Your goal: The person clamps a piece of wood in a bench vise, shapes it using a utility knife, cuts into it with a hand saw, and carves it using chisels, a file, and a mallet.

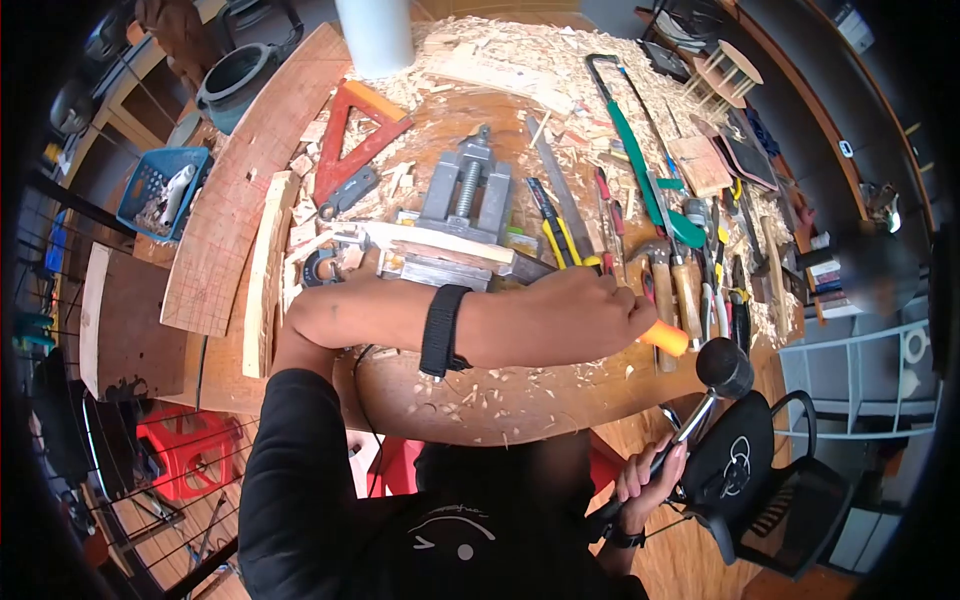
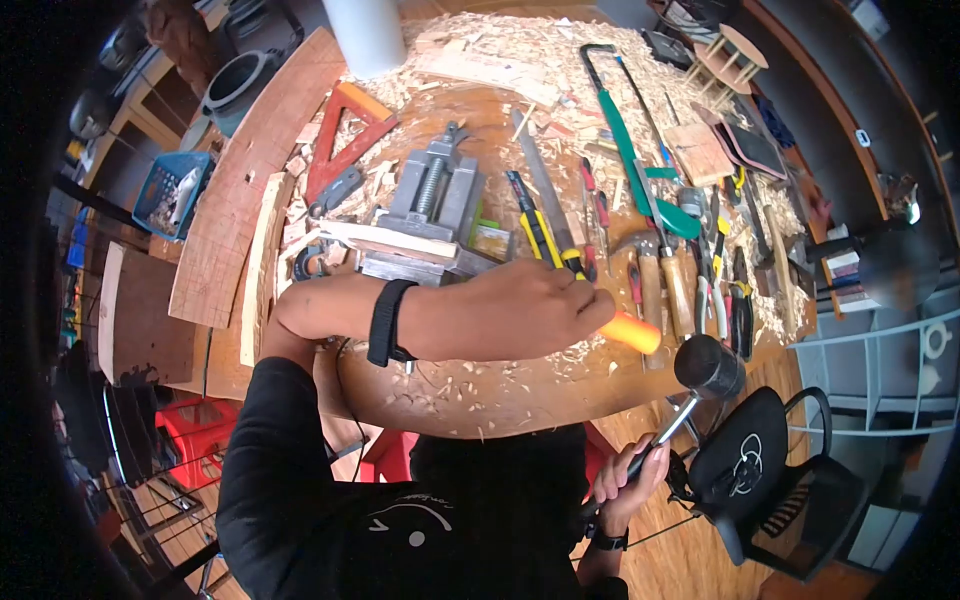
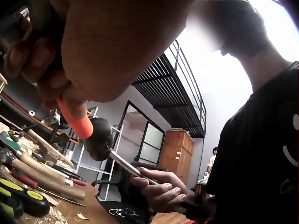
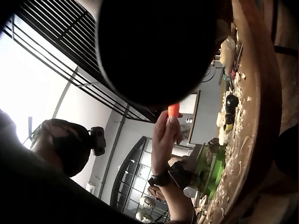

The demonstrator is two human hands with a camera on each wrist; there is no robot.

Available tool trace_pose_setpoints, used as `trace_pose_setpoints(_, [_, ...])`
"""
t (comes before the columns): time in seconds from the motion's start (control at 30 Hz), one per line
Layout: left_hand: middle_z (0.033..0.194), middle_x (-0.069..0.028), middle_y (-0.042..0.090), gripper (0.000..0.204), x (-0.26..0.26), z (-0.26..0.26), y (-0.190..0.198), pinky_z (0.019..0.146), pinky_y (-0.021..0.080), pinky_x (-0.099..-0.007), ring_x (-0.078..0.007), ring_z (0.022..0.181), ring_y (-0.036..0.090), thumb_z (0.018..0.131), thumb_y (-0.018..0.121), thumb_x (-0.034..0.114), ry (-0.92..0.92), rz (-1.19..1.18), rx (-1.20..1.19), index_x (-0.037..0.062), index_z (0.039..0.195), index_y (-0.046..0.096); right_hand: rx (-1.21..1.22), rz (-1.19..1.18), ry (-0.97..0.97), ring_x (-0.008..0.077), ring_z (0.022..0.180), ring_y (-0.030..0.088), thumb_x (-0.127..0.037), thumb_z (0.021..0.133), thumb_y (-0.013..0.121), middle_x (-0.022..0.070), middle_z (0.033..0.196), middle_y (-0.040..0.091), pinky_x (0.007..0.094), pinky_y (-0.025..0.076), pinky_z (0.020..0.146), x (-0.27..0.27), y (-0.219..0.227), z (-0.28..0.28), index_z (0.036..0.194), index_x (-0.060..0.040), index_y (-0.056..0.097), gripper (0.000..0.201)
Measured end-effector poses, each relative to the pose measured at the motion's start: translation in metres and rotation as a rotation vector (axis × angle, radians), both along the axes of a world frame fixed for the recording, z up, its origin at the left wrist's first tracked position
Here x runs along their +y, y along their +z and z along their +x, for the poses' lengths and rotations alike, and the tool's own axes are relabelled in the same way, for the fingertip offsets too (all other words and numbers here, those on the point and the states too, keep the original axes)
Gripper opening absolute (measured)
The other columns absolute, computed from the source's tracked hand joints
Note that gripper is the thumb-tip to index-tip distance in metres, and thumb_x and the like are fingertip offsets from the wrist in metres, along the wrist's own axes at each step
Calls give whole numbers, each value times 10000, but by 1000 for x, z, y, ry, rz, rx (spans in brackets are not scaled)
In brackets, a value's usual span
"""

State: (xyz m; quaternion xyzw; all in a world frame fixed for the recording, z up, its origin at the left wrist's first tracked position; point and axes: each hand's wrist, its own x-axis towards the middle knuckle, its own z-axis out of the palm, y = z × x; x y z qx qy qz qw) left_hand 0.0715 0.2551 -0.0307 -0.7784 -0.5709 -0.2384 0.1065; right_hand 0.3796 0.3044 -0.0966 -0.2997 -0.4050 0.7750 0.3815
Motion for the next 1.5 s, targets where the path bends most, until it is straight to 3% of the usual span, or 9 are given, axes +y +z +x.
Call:
trace_pose_setpoints(0.17, [718,-102,613,189,-3,-1,-1,517,526,-357,-255,618,679,820,621,83,17,56,-15,-5,954,521,-37,16,86,78,314,291,-361,1092,373,-1,525,327,229,268,248,-4,-7,0,967,-62,405,325])
trace_pose_setpoints(0.63, [689,-97,604,150,-4,0,-2,520,528,-343,-239,611,674,811,616,71,6,54,-15,0,918,537,24,40,96,91,308,312,-362,1079,436,16,522,344,239,296,251,-7,-17,6,990,-43,406,332])
trace_pose_setpoints(0.77, [687,-98,604,143,-3,1,-6,540,534,-347,-241,640,679,812,615,78,18,93,-37,4,903,535,-64,67,-31,94,314,322,-282,1066,489,14,532,353,243,293,249,0,-16,0,1073,-36,438,251])
trace_pose_setpoints(0.97, [721,-105,623,135,2,4,-8,560,538,-365,-258,676,687,823,607,89,-19,89,-63,12,912,540,-110,21,-70,88,318,300,-227,1070,473,4,543,344,241,283,249,11,-10,4,1078,-61,448,168])
trace_pose_setpoints(1.1, [788,-110,645,118,-2,-1,4,621,546,-367,-265,748,699,855,579,80,-12,-79,-140,27,955,547,-162,-4,100,73,322,275,-253,1070,466,-12,527,326,233,244,266,9,-8,22,1027,-98,457,161])
trace_pose_setpoints(1.17, [799,-95,635,145,-2,-1,8,632,542,-366,-248,755,691,862,588,93,-15,-129,-100,27,984,546,-262,18,116,76,321,276,-301,1067,476,-9,518,335,242,255,278,8,1,24,1002,-74,451,237])
trace_pose_setpoints(1.23, [804,-90,623,169,-2,1,10,631,536,-369,-244,754,682,860,596,98,-29,-147,-25,25,1004,543,-206,33,145,74,323,283,-320,1068,472,-5,516,342,238,261,283,11,6,26,992,-52,441,280])
trace_pose_setpoints(1.27, [809,-85,611,193,-2,1,12,631,529,-372,-240,753,672,859,603,103,28,-170,69,22,1023,541,-183,37,108,69,317,277,-330,1070,466,-4,522,342,226,257,273,9,7,25,985,-50,442,294])
trace_pose_setpoints(1.5, [832,-92,587,251,-3,1,15,648,514,-380,-239,755,649,847,621,98,21,-201,67,18,1068,535,-103,25,-50,71,318,280,-361,1084,418,-4,518,328,232,257,258,3,5,1,984,-48,434,329])
